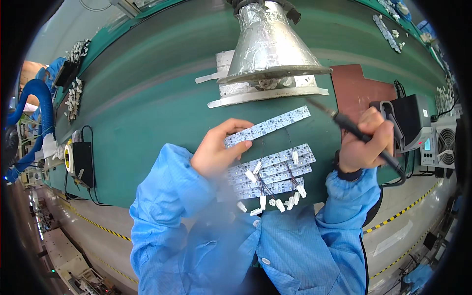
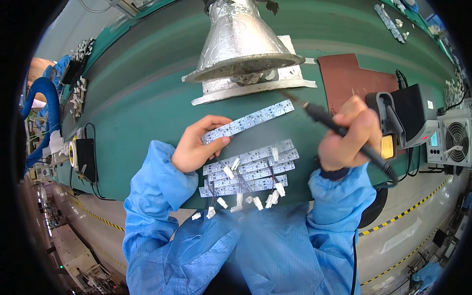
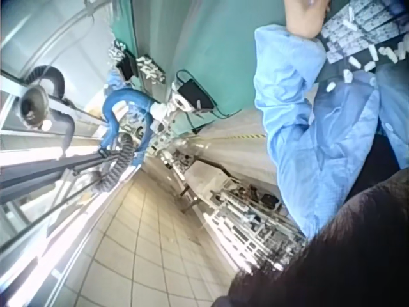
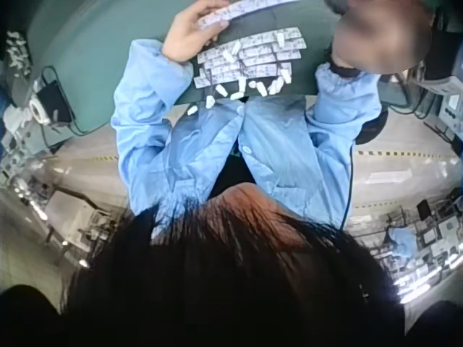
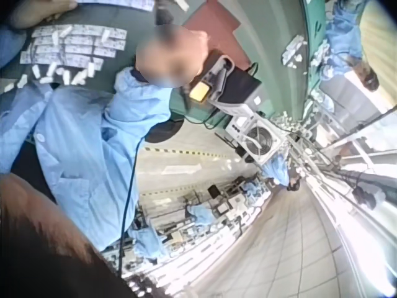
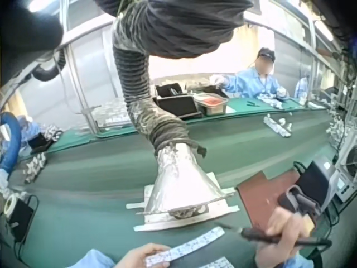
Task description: Soldering electronic components onto PCB strips at an assembly station.
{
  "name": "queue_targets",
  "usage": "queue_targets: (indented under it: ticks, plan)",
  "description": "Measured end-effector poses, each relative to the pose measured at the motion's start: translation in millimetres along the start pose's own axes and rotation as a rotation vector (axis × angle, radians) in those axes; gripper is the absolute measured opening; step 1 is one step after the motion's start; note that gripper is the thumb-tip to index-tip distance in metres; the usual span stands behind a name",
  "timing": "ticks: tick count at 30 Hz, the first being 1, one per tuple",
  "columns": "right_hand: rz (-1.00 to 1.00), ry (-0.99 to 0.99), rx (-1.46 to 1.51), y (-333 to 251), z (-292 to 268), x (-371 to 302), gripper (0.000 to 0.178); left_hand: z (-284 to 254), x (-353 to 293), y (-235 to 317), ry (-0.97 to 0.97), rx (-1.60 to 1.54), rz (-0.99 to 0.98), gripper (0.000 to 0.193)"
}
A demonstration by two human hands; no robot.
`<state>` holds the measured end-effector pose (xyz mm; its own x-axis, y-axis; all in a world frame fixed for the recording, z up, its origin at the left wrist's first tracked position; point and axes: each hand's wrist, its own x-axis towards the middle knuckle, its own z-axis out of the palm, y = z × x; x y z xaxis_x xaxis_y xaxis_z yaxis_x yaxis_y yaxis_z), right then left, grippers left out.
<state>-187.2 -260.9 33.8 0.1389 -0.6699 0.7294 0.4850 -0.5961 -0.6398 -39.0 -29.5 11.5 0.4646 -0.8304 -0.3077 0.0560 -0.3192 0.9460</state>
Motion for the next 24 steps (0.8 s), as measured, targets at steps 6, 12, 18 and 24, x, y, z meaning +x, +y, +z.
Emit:
queue_targets:
  ticks: [6, 12, 18, 24]
  plan:
    - [-0.199, -0.482, -0.010, -22.8, 26.6, -27.4, 0.036, 5.3, -1.8, -15.7, 0.113, 0.178, 0.298, 0.037]
    - [-0.166, -0.607, -0.043, -25.6, 33.0, -43.0, 0.038, 5.8, -2.2, -15.1, 0.174, 0.287, 0.390, 0.039]
    - [-0.121, -0.668, -0.070, -24.3, 34.0, -43.1, 0.038, 6.0, -1.9, -16.5, 0.173, 0.266, 0.395, 0.038]
    - [-0.095, -0.606, -0.043, -21.3, 37.7, -49.1, 0.039, 5.8, -0.1, -19.1, 0.178, 0.267, 0.440, 0.038]
